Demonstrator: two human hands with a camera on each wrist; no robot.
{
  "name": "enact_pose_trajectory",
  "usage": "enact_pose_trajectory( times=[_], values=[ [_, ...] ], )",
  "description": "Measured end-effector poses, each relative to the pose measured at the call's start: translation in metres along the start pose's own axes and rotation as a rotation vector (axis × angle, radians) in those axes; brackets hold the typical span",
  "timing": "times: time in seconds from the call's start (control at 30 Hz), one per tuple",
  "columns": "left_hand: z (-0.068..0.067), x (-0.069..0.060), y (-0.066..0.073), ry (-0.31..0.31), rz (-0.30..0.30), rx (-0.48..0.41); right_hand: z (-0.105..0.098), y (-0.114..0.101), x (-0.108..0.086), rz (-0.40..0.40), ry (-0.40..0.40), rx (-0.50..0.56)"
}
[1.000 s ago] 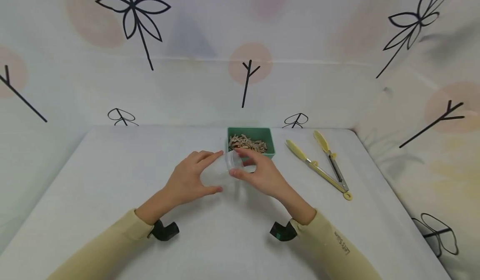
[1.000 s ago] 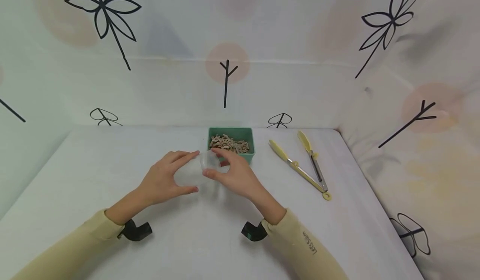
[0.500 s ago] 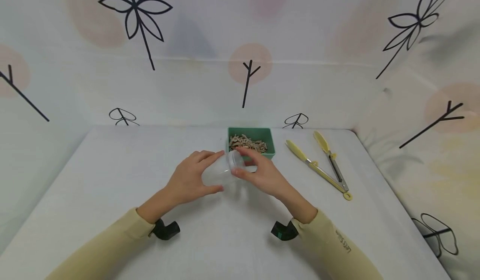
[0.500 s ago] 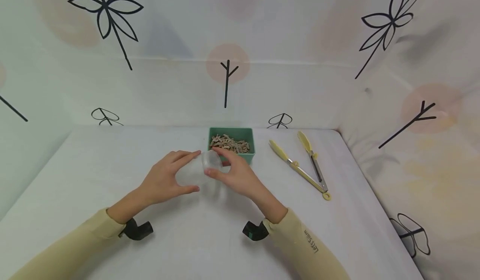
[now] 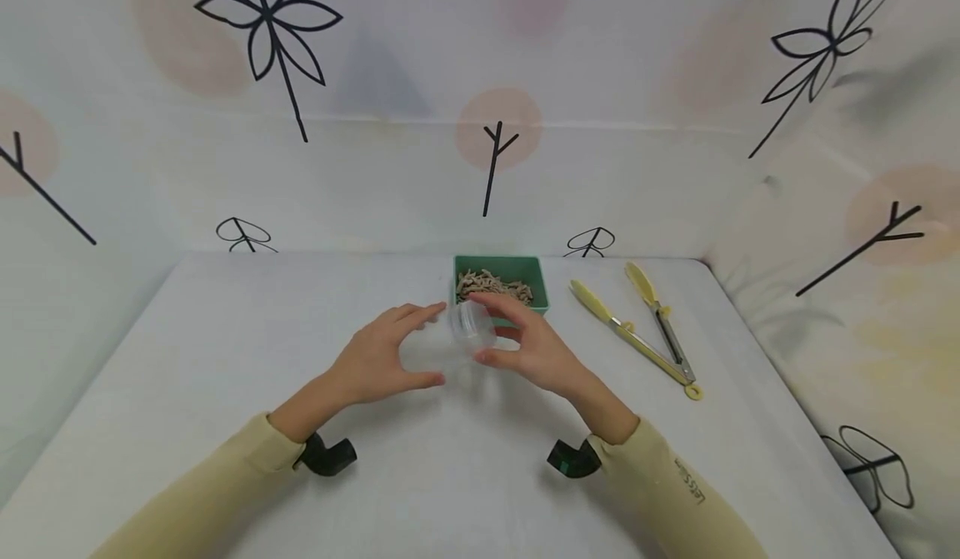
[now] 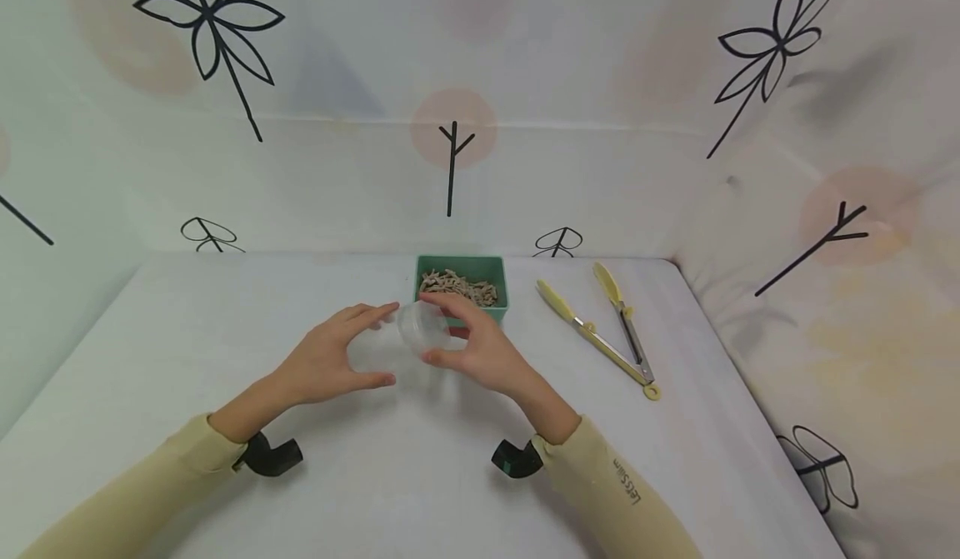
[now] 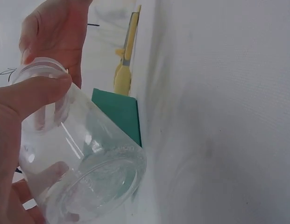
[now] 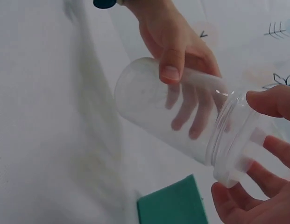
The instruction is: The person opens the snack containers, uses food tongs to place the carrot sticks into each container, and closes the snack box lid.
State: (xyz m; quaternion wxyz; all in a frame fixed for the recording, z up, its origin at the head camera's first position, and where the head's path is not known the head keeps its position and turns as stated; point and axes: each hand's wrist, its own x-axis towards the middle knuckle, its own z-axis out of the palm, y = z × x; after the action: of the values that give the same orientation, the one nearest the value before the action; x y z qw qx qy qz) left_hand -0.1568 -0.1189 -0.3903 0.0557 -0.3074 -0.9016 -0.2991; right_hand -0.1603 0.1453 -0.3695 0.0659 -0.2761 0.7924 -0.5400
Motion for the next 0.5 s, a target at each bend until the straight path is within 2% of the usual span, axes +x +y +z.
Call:
enact_pose_trajectory(
  times=[0.2,0.5],
  values=[
    [-0.001,-0.001,-0.003,0.028,-0.03,0.007,-0.003,0.005,-0.004,0.002,0.025,-0.007],
    [-0.001,-0.003,-0.012,0.057,-0.046,-0.059,-0.007,0.018,-0.015,0.03,0.048,-0.068]
  ],
)
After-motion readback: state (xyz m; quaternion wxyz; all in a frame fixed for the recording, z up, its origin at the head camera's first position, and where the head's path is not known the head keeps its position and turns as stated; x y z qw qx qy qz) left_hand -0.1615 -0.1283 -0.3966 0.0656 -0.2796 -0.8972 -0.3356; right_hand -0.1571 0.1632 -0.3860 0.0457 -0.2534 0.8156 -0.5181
